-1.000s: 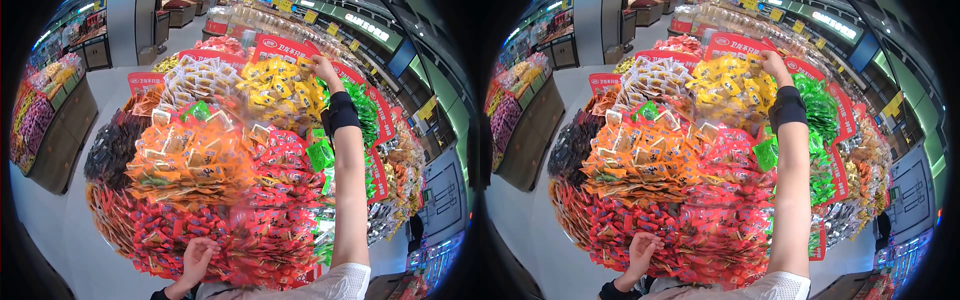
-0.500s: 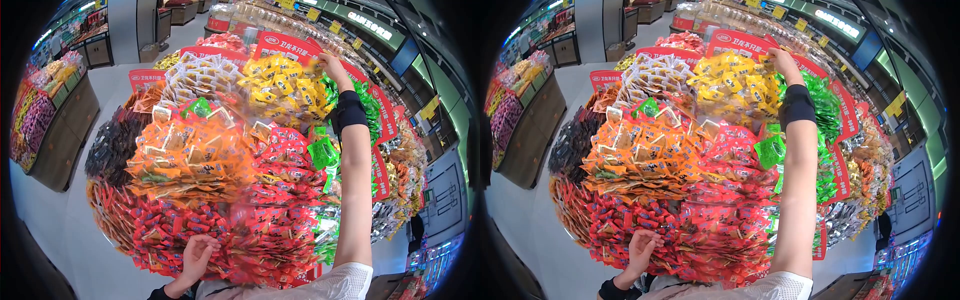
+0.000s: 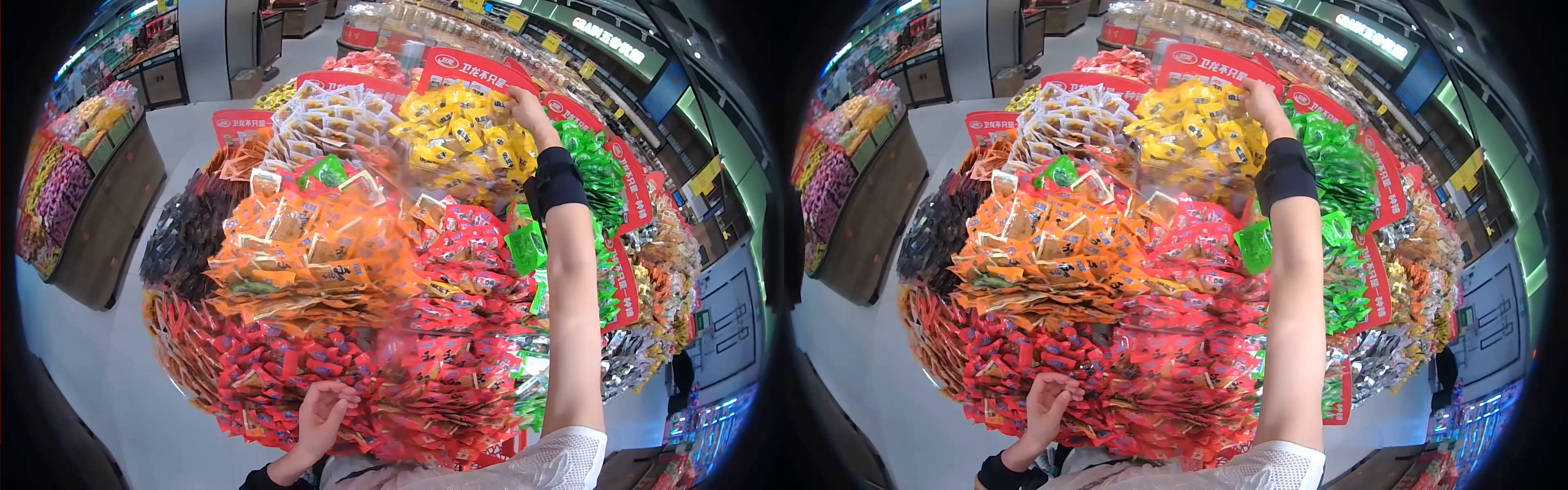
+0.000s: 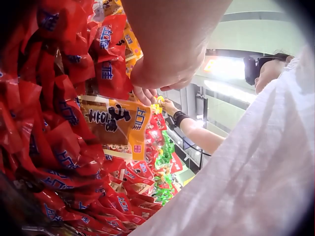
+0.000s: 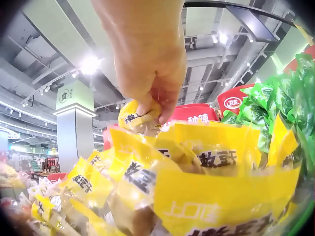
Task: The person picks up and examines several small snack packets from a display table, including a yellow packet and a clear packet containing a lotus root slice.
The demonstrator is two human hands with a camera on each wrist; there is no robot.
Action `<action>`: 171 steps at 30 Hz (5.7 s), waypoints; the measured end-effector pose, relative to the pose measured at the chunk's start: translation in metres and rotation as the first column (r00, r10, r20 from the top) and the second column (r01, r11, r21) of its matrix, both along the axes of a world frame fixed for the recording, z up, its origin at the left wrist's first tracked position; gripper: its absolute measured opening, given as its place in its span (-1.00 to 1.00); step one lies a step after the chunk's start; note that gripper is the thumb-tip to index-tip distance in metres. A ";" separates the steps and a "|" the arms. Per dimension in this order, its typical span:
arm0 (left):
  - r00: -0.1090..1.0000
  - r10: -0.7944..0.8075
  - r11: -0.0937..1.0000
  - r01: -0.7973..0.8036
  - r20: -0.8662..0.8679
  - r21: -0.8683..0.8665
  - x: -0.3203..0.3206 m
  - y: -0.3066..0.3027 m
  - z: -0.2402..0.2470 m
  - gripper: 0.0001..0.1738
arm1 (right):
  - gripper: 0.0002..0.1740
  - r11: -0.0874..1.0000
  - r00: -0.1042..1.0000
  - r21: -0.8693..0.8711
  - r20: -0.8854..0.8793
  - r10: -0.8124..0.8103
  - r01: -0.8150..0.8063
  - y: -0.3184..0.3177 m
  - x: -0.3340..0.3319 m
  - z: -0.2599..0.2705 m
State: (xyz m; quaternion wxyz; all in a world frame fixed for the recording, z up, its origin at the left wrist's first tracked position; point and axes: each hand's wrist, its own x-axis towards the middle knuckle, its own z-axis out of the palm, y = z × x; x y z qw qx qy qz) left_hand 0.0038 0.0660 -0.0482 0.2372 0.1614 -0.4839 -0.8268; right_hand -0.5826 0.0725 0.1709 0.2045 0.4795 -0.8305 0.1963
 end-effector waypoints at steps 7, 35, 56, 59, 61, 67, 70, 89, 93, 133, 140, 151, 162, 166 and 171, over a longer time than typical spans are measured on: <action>1.000 -0.007 0.999 0.007 -0.005 -0.031 -0.002 0.000 -0.001 -0.77 | -0.86 0.998 0.941 0.001 0.333 -0.055 0.057 0.003 0.012 -0.004; 0.999 -0.038 0.999 0.038 -0.002 -0.028 0.002 0.001 0.000 -0.75 | -0.87 0.961 0.974 0.158 -0.062 -0.220 0.227 0.004 0.021 -0.014; 0.997 -0.061 0.994 0.056 -0.051 -0.096 0.006 0.014 -0.003 -0.74 | -0.71 0.976 0.983 -0.166 -0.097 -0.155 0.137 0.074 0.079 0.030; 0.998 -0.068 0.989 0.065 -0.016 -0.129 0.006 0.013 -0.002 -0.75 | -0.71 0.967 0.990 -0.244 -0.103 -0.100 0.072 0.093 0.098 0.028; 0.999 -0.042 0.988 0.038 -0.024 -0.149 0.005 0.014 -0.001 -0.78 | -0.72 0.953 0.993 -0.303 -0.109 -0.054 0.019 0.107 0.128 0.030; 0.997 -0.067 0.982 0.059 -0.039 -0.177 0.007 0.010 -0.009 -0.77 | -0.83 0.869 0.998 -0.492 -0.053 0.032 -0.055 0.162 0.241 0.003; 0.995 -0.086 0.984 0.075 -0.059 -0.163 0.008 0.009 -0.013 -0.77 | -0.87 0.877 0.998 -0.480 0.056 0.002 0.025 0.185 0.295 -0.036; 0.979 -0.200 0.658 0.111 -0.031 -0.744 -0.032 -0.011 0.077 -0.83 | -0.89 0.815 0.766 -0.454 0.642 0.018 0.361 0.223 0.469 -0.207; 0.983 -0.053 0.119 -0.166 -0.173 -0.979 -0.089 -0.022 0.115 -0.83 | -0.89 0.811 0.766 -0.490 0.638 0.083 0.320 0.229 0.463 -0.210; 0.978 -0.168 -0.263 -0.163 -0.121 -0.951 -0.080 0.092 0.107 -0.87 | -0.56 0.750 0.521 -0.625 0.723 0.453 0.215 0.253 0.461 -0.203; 0.980 -0.121 0.190 0.177 0.156 -0.966 -0.058 0.096 0.103 -0.90 | -0.68 0.837 0.387 -0.530 0.806 0.448 0.133 0.252 0.481 -0.190; 0.898 -0.323 0.609 0.440 0.300 -0.660 -0.069 0.077 0.088 -0.83 | -0.68 0.793 0.308 -0.593 0.787 0.535 0.140 0.250 0.487 -0.192; 0.805 -0.501 0.680 0.593 0.318 -0.431 -0.085 0.069 0.085 -0.79 | -0.69 0.816 0.277 -0.564 0.809 0.518 0.124 0.254 0.480 -0.190; 0.803 -0.485 0.658 0.596 0.347 -0.460 -0.089 0.068 0.081 -0.78 | -0.69 0.808 0.249 -0.579 0.803 0.542 0.110 0.254 0.475 -0.194; 0.794 -0.503 0.653 0.608 0.342 -0.452 -0.093 0.068 0.076 -0.77 | -0.68 0.810 0.173 -0.573 0.817 0.551 0.126 0.255 0.472 -0.195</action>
